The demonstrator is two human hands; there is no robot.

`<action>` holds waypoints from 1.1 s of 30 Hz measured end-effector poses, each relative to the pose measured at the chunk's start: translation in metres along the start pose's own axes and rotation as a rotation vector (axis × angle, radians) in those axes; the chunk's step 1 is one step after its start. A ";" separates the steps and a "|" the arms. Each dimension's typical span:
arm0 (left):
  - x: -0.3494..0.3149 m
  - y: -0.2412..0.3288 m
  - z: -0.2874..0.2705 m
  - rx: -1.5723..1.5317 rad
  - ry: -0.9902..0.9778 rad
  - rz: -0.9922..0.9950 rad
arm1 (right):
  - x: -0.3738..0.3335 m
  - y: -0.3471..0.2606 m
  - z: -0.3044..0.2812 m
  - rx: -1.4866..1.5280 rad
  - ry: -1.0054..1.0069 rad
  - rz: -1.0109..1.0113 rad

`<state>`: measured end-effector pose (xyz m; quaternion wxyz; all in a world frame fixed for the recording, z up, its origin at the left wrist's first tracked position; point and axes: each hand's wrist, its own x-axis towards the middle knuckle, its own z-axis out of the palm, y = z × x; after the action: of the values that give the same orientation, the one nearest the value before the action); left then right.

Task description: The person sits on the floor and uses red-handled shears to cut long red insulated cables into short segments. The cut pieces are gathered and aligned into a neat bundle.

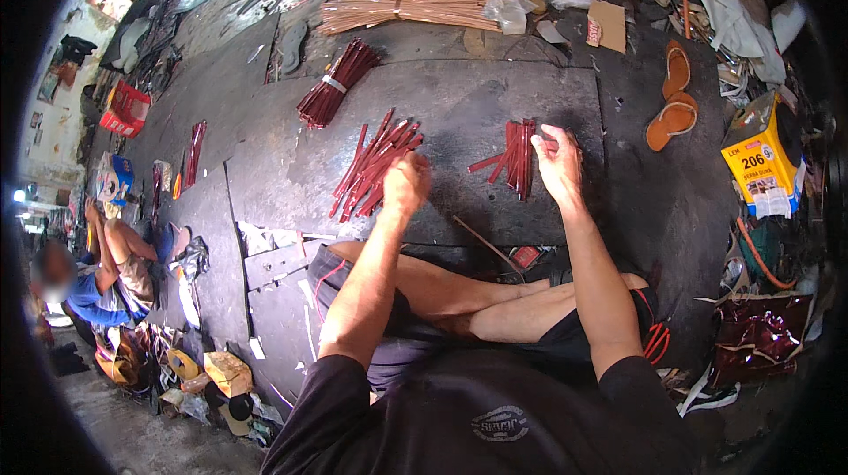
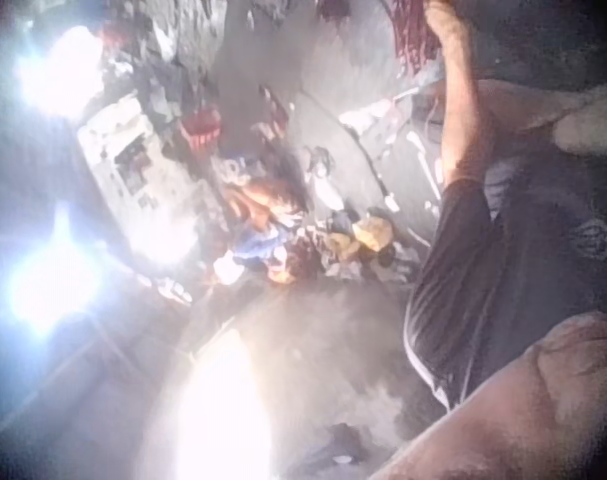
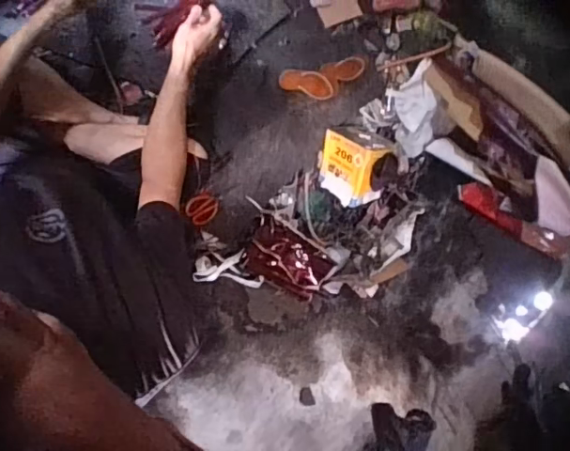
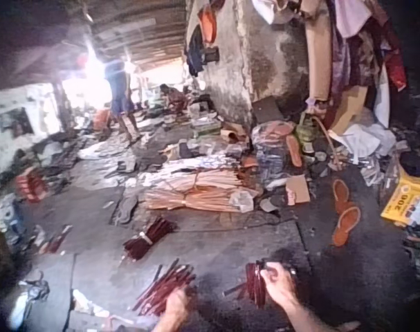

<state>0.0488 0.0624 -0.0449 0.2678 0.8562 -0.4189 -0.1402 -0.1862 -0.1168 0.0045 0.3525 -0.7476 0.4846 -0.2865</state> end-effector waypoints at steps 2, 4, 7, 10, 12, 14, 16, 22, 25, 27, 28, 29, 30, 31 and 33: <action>0.002 -0.049 -0.007 0.176 0.071 0.014 | -0.002 -0.016 0.001 -0.024 -0.010 -0.067; -0.003 -0.045 -0.006 0.241 0.049 -0.085 | -0.002 -0.016 -0.004 -0.035 -0.009 -0.091; -0.014 -0.033 -0.003 0.363 0.085 -0.179 | -0.003 -0.016 -0.009 -0.018 -0.012 -0.059; -0.011 -0.019 -0.012 0.369 -0.093 -0.310 | -0.002 -0.017 -0.013 -0.013 -0.013 -0.045; -0.013 -0.022 -0.014 0.373 -0.123 -0.295 | -0.002 -0.021 -0.012 0.014 0.002 -0.065; -0.017 -0.027 -0.010 0.404 -0.093 -0.217 | -0.003 -0.026 -0.012 0.016 -0.009 -0.074; -0.018 -0.031 -0.009 0.378 -0.065 -0.209 | -0.006 -0.031 -0.012 -0.006 -0.049 -0.073; -0.013 -0.017 -0.016 0.340 -0.099 -0.162 | -0.012 -0.028 0.001 0.132 -0.151 -0.107; -0.015 0.025 -0.038 -0.141 -0.207 -0.158 | -0.023 -0.035 0.010 0.266 -0.332 -0.067; -0.019 0.056 -0.046 -0.513 -0.332 -0.176 | -0.033 -0.037 0.025 0.484 -0.534 0.048; -0.022 0.068 -0.047 -0.659 -0.408 -0.182 | -0.041 -0.046 0.029 0.481 -0.535 0.141; -0.025 0.077 -0.044 -0.806 -0.484 -0.185 | -0.046 -0.052 0.031 0.475 -0.534 0.231; -0.026 0.080 -0.036 -0.851 -0.494 -0.104 | -0.047 -0.047 0.036 0.485 -0.509 0.191; -0.027 0.083 -0.030 -0.827 -0.511 -0.130 | -0.048 -0.040 0.038 0.495 -0.485 0.150; -0.028 0.093 -0.030 -0.971 -0.582 -0.147 | -0.045 -0.037 0.034 0.611 -0.479 0.155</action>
<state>-0.0142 0.0480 0.0331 0.4937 0.5880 -0.3024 -0.5649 -0.1567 -0.0565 0.0102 0.6824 -0.6151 0.3362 -0.2075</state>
